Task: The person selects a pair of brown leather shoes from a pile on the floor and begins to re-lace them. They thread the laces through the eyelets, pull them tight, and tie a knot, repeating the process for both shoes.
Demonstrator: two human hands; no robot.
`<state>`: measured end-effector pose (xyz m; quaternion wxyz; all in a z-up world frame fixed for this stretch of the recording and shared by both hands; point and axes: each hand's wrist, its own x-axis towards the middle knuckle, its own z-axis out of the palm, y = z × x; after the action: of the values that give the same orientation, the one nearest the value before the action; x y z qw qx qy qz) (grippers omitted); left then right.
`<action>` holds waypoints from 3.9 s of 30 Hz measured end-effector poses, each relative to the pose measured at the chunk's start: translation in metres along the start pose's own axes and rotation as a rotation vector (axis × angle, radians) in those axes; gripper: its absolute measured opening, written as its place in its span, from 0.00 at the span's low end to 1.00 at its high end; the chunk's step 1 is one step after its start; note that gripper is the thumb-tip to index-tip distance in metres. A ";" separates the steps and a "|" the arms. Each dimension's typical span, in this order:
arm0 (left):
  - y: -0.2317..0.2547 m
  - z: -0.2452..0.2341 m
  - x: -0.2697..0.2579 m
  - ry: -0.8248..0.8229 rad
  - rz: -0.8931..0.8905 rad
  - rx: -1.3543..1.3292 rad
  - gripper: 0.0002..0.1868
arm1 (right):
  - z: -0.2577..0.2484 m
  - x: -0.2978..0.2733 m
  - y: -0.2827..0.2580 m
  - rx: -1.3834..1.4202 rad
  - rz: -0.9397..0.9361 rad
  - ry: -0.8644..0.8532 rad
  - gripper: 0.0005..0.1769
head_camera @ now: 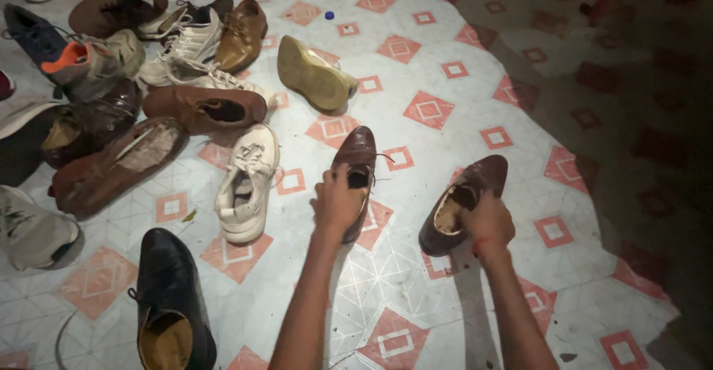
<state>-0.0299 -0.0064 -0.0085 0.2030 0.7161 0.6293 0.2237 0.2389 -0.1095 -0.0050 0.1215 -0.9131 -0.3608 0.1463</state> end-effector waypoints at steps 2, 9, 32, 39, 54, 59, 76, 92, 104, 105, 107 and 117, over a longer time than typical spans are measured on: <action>0.008 0.001 -0.007 0.084 0.066 0.074 0.31 | 0.014 -0.002 0.004 0.065 -0.121 0.093 0.25; -0.006 -0.023 -0.044 -0.005 0.024 -0.110 0.21 | 0.031 0.017 -0.018 0.368 -0.313 0.317 0.14; 0.013 -0.015 -0.045 0.081 0.099 -0.419 0.08 | 0.030 -0.079 -0.104 0.763 -0.555 -0.141 0.13; 0.016 -0.026 -0.050 0.130 0.072 -0.498 0.07 | 0.011 -0.084 -0.115 0.692 -0.794 -0.125 0.11; -0.001 0.019 -0.036 0.013 -0.271 -1.095 0.05 | 0.085 -0.057 -0.095 1.094 -0.377 -0.310 0.07; -0.007 0.033 -0.031 0.027 -0.260 -1.042 0.04 | 0.098 -0.044 -0.088 1.298 -0.318 -0.336 0.07; 0.014 0.026 -0.041 0.247 -0.293 -0.689 0.05 | 0.073 -0.060 -0.100 1.278 -0.266 -0.367 0.09; 0.020 0.001 -0.043 0.037 -0.241 -0.650 0.10 | 0.038 -0.062 -0.100 1.686 -0.157 -0.726 0.08; 0.013 0.005 -0.040 0.063 -0.155 -0.768 0.08 | 0.050 -0.065 -0.100 1.957 -0.180 -0.566 0.10; 0.015 0.001 -0.041 0.050 -0.124 -0.697 0.08 | 0.050 -0.063 -0.099 1.992 -0.196 -0.569 0.10; 0.016 -0.005 -0.044 0.018 -0.067 -0.555 0.07 | 0.048 -0.056 -0.095 2.270 -0.095 -0.707 0.08; 0.016 -0.016 -0.047 0.037 -0.021 -0.564 0.06 | 0.052 -0.033 -0.089 2.119 -0.017 -0.823 0.12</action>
<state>-0.0311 -0.0548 0.0106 0.3848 0.6205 0.5534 0.4008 0.1420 -0.0633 -0.0177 0.7058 -0.2308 -0.0741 0.6657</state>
